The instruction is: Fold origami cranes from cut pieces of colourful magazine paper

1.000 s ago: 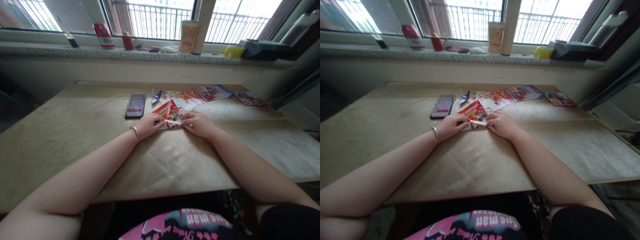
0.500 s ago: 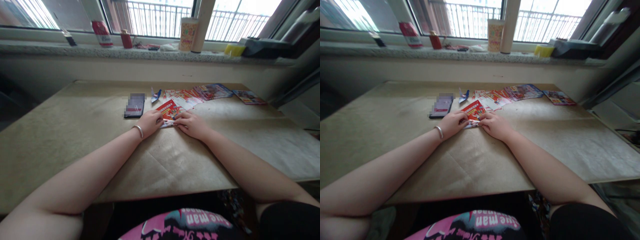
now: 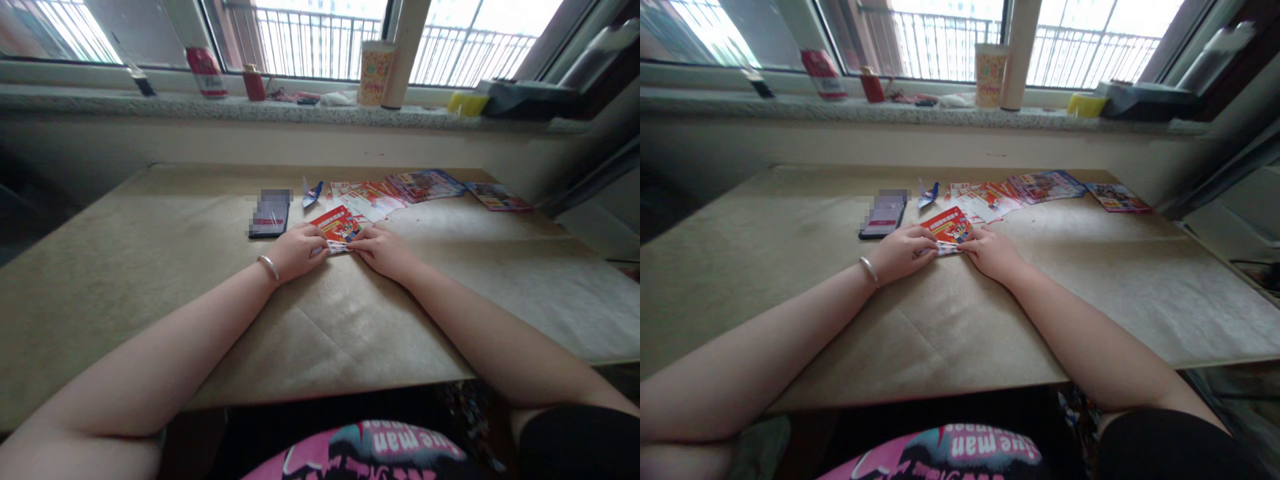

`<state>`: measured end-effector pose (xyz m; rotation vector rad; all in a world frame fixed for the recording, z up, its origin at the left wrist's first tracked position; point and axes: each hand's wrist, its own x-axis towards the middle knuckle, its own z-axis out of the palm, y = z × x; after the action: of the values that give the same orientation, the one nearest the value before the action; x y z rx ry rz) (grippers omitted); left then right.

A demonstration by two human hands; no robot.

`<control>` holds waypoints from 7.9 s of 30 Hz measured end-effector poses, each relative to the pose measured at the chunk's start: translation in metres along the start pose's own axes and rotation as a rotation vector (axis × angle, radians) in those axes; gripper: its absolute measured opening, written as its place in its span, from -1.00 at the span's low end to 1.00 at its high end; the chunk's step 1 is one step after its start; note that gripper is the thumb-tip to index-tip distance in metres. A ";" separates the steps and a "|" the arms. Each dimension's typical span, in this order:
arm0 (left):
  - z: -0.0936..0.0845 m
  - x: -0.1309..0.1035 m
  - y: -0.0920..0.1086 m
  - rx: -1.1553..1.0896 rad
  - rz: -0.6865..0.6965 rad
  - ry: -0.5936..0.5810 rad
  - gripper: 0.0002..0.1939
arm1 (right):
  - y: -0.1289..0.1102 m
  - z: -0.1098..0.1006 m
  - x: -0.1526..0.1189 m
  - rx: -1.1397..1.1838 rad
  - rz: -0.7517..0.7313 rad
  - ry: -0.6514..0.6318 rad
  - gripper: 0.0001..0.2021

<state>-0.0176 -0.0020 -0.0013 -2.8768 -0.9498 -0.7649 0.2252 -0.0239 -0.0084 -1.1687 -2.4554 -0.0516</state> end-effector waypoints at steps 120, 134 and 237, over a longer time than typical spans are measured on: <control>-0.001 0.003 0.029 0.290 -0.024 -0.291 -0.52 | 0.032 -0.033 -0.011 0.004 0.214 -0.039 -0.71; -0.007 -0.002 0.026 0.275 0.066 -0.279 -0.54 | -0.002 -0.017 -0.003 0.048 -0.075 -0.120 -0.66; 0.007 0.006 0.016 0.009 -0.079 0.047 -0.90 | -0.030 -0.004 0.012 0.033 0.112 0.060 -0.94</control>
<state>-0.0015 -0.0106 -0.0023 -2.8155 -1.0638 -0.8269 0.1976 -0.0354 0.0040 -1.2698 -2.3257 -0.0131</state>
